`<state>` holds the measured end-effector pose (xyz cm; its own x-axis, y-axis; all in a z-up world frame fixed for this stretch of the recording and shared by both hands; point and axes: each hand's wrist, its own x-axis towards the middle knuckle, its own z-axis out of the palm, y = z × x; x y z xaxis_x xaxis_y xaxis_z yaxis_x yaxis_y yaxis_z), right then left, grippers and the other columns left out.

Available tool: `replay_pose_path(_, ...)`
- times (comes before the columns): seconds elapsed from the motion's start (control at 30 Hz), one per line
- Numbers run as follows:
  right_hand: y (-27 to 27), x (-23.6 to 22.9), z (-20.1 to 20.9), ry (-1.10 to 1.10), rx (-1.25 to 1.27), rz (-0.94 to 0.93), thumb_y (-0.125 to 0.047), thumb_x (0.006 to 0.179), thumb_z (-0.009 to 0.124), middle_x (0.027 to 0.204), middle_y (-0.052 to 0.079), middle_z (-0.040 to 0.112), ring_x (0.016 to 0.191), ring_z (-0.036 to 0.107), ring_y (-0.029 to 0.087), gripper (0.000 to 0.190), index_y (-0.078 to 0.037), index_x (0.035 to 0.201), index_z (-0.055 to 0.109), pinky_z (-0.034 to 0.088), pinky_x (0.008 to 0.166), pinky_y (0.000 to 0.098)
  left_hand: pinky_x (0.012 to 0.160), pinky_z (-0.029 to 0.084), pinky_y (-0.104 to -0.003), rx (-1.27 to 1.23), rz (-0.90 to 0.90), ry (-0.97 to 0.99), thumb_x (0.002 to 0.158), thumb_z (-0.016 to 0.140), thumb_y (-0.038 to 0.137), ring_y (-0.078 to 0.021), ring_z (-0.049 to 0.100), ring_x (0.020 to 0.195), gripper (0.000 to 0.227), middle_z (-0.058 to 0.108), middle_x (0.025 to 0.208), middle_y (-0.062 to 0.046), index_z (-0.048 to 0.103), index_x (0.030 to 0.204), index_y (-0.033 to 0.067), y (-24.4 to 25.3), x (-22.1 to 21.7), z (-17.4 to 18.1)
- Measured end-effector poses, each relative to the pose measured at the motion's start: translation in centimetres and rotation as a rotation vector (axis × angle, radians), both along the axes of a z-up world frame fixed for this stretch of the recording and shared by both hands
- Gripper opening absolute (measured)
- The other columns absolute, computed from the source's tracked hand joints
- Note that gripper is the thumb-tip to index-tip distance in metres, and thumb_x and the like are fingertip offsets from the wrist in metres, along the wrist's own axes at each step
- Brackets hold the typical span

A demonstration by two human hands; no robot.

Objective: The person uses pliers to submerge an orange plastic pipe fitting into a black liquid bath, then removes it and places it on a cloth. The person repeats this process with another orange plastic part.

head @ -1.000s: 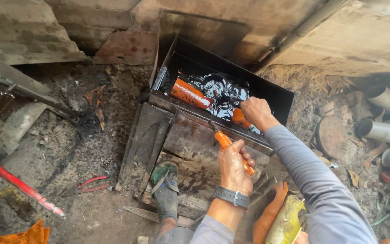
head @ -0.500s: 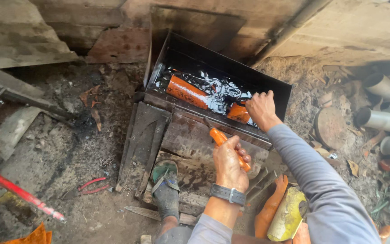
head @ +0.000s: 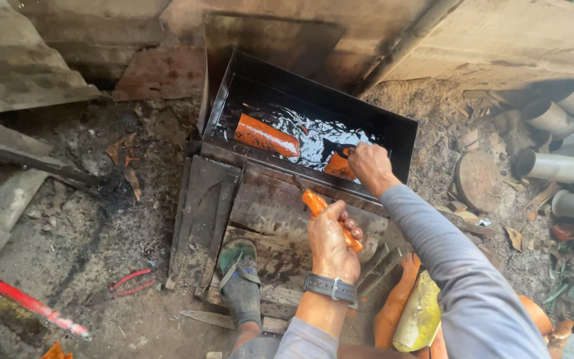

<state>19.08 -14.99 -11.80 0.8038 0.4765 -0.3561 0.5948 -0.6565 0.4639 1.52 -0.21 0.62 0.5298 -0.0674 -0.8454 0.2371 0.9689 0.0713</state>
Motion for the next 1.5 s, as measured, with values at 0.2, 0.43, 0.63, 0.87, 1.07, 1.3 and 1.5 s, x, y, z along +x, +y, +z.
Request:
replay_pose_path(0.2, -3.1, -1.9, 4.2, 0.206, 0.247, -0.409, -0.004, 0.090, 0.053, 0.095, 0.021, 0.073, 0.086, 0.074, 0.039, 0.060, -0.042, 0.136, 0.065, 0.060, 0.074, 0.0498, 0.050, 0.041, -0.029, -0.014, 0.024, -0.039, 0.088, 0.063, 0.007, -0.0120, 0.047, 0.058, 0.013, 0.048, 0.073, -0.001, 0.050, 0.089, 0.0122, 0.3, -0.5, -0.7)
replay_pose_path(0.43, -3.5, -2.2, 2.4, 0.188, 0.205, -0.464, -0.013, 0.095, 0.057, 0.102, 0.019, 0.076, 0.093, 0.075, 0.037, 0.029, -0.018, 0.115, 0.077, 0.061, 0.079, 0.0486, 0.050, 0.041, -0.029, -0.015, -0.003, -0.007, 0.089, 0.062, 0.007, -0.0126, 0.048, 0.058, 0.015, 0.048, 0.073, -0.002, 0.048, 0.090, 0.0121, 0.1, -1.0, -0.6)
replay_pose_path(0.63, -3.6, -0.1, 1.1, 0.186, 0.206, -0.456, -0.011, 0.091, 0.060, 0.104, 0.022, 0.074, 0.095, 0.074, 0.039, 0.023, -0.006, 0.104, 0.078, 0.061, 0.079, 0.0482, 0.050, 0.041, -0.029, 0.007, -0.010, -0.014, 0.089, 0.062, 0.007, -0.0126, 0.048, 0.059, 0.015, 0.048, 0.074, -0.002, 0.048, 0.090, 0.0116, 0.5, -1.0, -0.3)
replay_pose_path(0.87, -3.3, -0.6, 1.2, 0.152, 0.210, -0.402, -0.012, 0.091, 0.061, 0.098, 0.021, 0.075, 0.091, 0.075, 0.038, 0.019, -0.005, 0.098, 0.078, 0.061, 0.075, 0.0466, 0.050, 0.041, -0.029, 0.025, -0.017, -0.018, 0.088, 0.062, 0.006, -0.0131, 0.048, 0.059, 0.014, 0.048, 0.074, -0.002, 0.050, 0.091, 0.0114, 0.7, -1.2, -0.3)
replay_pose_path(1.07, -1.7, -2.1, 1.0, 0.124, -0.040, -0.172, -0.013, 0.092, 0.064, 0.093, 0.011, 0.076, 0.088, 0.076, 0.027, 0.015, -0.011, 0.091, 0.079, 0.059, 0.065, 0.0389, 0.050, 0.041, -0.029, 0.010, -0.019, 0.002, 0.089, 0.063, 0.008, -0.0126, 0.047, 0.059, 0.014, 0.048, 0.074, -0.002, 0.049, 0.090, 0.0106, 0.4, -1.4, -0.5)
replay_pose_path(1.3, -1.0, -3.5, 1.4, -0.213, -0.255, 0.134, -0.026, 0.099, 0.057, 0.083, 0.006, 0.065, 0.073, 0.060, 0.022, 0.026, -0.011, 0.091, 0.076, 0.039, 0.055, 0.0377, 0.048, 0.040, -0.028, -0.003, 0.023, -0.027, 0.089, 0.064, 0.009, -0.0119, 0.047, 0.058, 0.015, 0.048, 0.074, -0.002, 0.049, 0.089, 0.0103, 0.4, -0.9, -0.6)
replay_pose_path(1.5, 0.1, -4.5, 3.1, -0.114, -0.558, 0.162, -0.028, 0.096, 0.059, 0.087, 0.003, 0.064, 0.090, 0.054, 0.023, 0.024, -0.012, 0.094, 0.078, 0.039, 0.082, 0.0448, 0.050, 0.042, -0.028, 0.019, 0.025, -0.028, 0.088, 0.062, 0.008, -0.0109, 0.046, 0.059, 0.015, 0.047, 0.076, -0.001, 0.049, 0.094, 0.0126, 1.1, -0.7, 0.2)
